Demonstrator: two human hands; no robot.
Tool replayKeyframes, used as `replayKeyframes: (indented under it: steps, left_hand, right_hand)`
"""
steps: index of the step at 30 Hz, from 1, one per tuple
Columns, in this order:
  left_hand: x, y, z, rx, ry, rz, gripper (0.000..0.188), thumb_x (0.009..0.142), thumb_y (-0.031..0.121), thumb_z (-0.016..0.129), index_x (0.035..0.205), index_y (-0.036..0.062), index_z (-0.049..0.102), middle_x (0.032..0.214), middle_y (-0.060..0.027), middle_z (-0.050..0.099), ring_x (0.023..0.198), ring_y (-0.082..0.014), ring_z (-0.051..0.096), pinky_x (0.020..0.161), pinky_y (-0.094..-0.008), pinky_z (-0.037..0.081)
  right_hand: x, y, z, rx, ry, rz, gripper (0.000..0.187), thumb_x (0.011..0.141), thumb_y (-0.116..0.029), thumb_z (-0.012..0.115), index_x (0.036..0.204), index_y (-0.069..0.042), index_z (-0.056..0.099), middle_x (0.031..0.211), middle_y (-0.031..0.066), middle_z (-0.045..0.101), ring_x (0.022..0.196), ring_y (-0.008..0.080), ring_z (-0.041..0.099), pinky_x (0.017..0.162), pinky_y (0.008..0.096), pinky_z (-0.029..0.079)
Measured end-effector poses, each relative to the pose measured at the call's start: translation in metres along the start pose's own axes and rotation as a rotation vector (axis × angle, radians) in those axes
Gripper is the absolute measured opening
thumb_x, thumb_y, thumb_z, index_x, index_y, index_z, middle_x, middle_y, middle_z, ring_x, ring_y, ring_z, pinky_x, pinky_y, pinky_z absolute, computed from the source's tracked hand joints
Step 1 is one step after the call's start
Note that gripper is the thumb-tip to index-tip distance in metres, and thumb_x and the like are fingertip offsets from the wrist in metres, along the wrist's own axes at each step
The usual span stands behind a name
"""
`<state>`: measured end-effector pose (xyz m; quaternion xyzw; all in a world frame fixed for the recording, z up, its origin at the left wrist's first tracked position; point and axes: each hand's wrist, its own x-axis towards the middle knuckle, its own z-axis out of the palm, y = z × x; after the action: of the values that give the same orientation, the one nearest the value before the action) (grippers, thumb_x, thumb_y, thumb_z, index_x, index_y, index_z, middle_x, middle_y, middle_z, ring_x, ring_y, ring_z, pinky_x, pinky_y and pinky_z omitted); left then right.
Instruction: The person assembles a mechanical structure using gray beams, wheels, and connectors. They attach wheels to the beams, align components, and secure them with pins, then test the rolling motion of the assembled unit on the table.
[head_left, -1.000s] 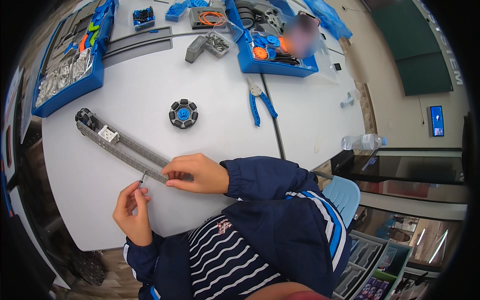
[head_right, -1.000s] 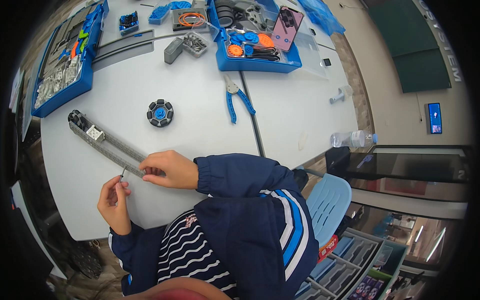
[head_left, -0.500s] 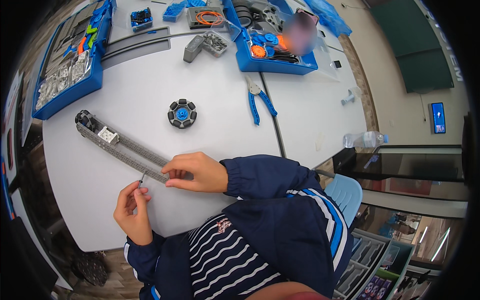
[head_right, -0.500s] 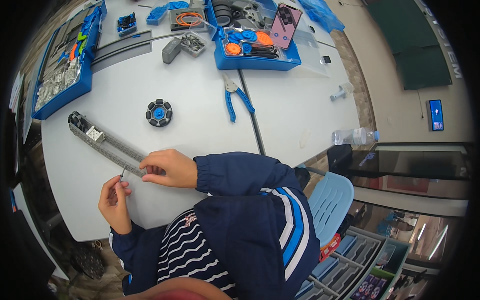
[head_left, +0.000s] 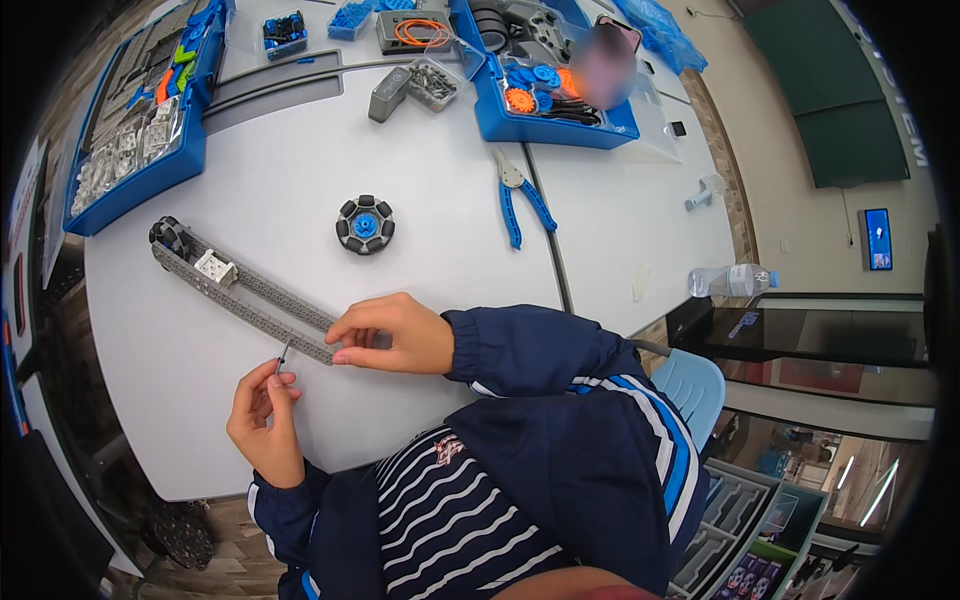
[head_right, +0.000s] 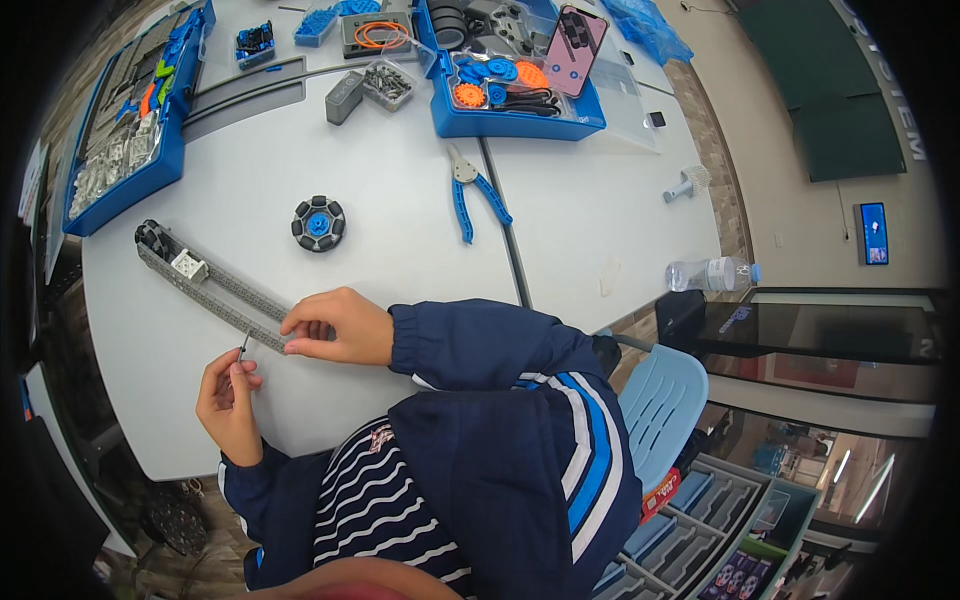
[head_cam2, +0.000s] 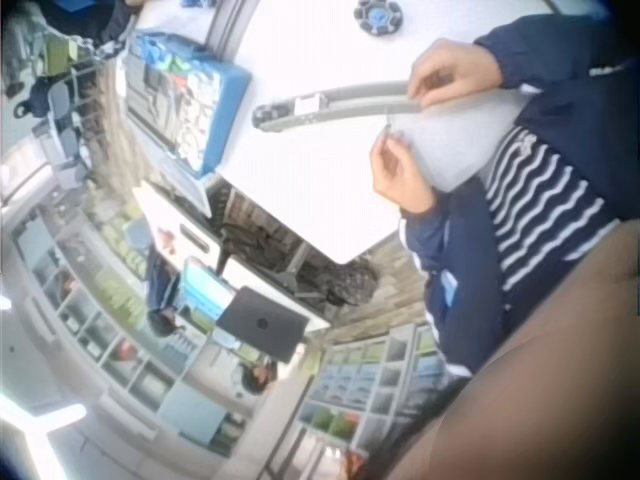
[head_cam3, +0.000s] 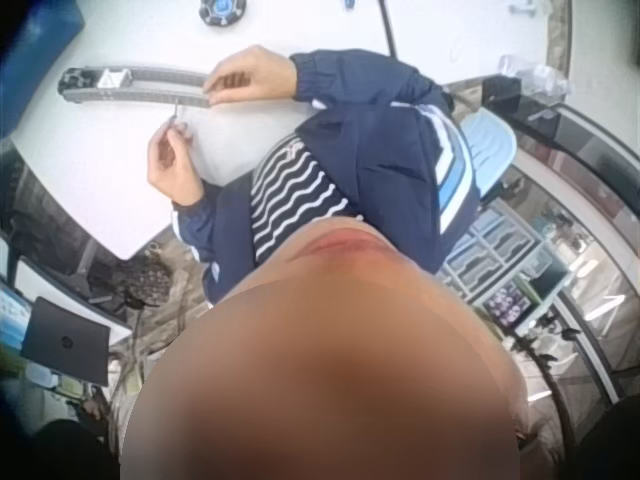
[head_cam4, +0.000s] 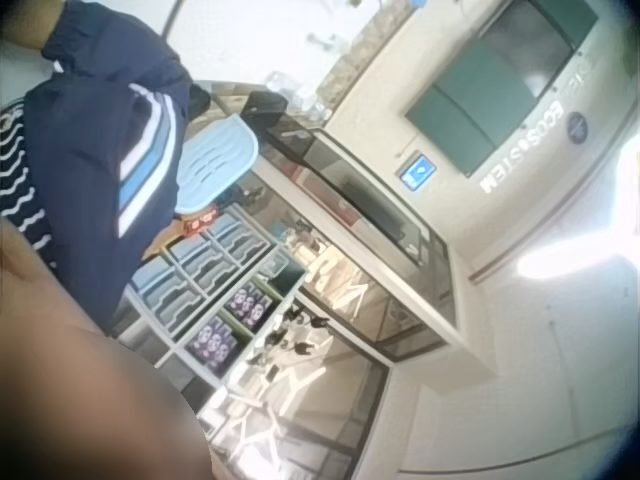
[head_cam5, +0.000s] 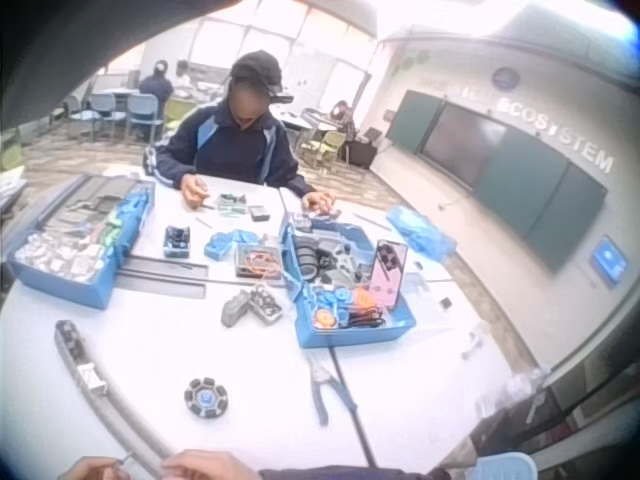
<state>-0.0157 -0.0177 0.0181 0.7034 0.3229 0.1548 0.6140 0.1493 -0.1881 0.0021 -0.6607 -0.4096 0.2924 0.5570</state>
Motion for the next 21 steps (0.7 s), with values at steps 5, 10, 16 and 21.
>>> replayKeyframes:
  steps: [5, 10, 16, 21]
  left_hand:
    - [0.002, 0.006, 0.002, 0.010, 0.001, 0.020, 0.019, 0.100, 0.003, 0.058, 0.114, -0.0050, 0.067, 0.093, -0.0112, 0.071, 0.081, -0.0137, 0.068, 0.074, -0.0261, 0.057]
    - [-0.005, 0.005, 0.002, 0.008, 0.011, 0.021, 0.017, 0.100, 0.003, 0.059, 0.112, -0.0046, 0.068, 0.096, -0.0115, 0.073, 0.089, -0.0176, 0.072, 0.078, -0.0294, 0.060]
    - [0.000, 0.002, 0.005, 0.017, 0.042, 0.063, 0.017, 0.094, 0.000, 0.062, 0.108, -0.0026, 0.071, 0.088, -0.0101, 0.075, 0.081, -0.0152, 0.074, 0.074, -0.0274, 0.059]
    - [0.001, 0.005, 0.000, 0.032, 0.032, 0.089, 0.017, 0.093, 0.000, 0.062, 0.107, -0.0014, 0.072, 0.087, -0.0099, 0.076, 0.080, -0.0154, 0.074, 0.073, -0.0275, 0.059]
  right_hand:
    - [0.002, -0.002, -0.002, -0.039, -0.015, 0.003, 0.022, 0.089, -0.012, 0.077, 0.110, -0.004, 0.073, 0.086, 0.0072, 0.071, 0.071, 0.0140, 0.067, 0.066, 0.0272, 0.055]
    - [-0.003, -0.002, -0.007, -0.167, 0.042, -0.059, 0.020, 0.087, -0.004, 0.077, 0.107, -0.003, 0.075, 0.087, 0.0093, 0.072, 0.074, 0.0156, 0.069, 0.069, 0.0280, 0.055]
    - [0.004, -0.013, -0.006, -0.321, 0.059, -0.150, 0.022, 0.084, 0.007, 0.069, 0.105, -0.001, 0.074, 0.080, 0.0094, 0.068, 0.066, 0.0161, 0.064, 0.062, 0.0273, 0.051]
    - [0.007, -0.020, -0.001, -0.364, 0.036, -0.206, 0.027, 0.082, 0.010, 0.068, 0.105, -0.001, 0.074, 0.076, 0.0081, 0.065, 0.063, 0.0149, 0.062, 0.059, 0.0267, 0.050]
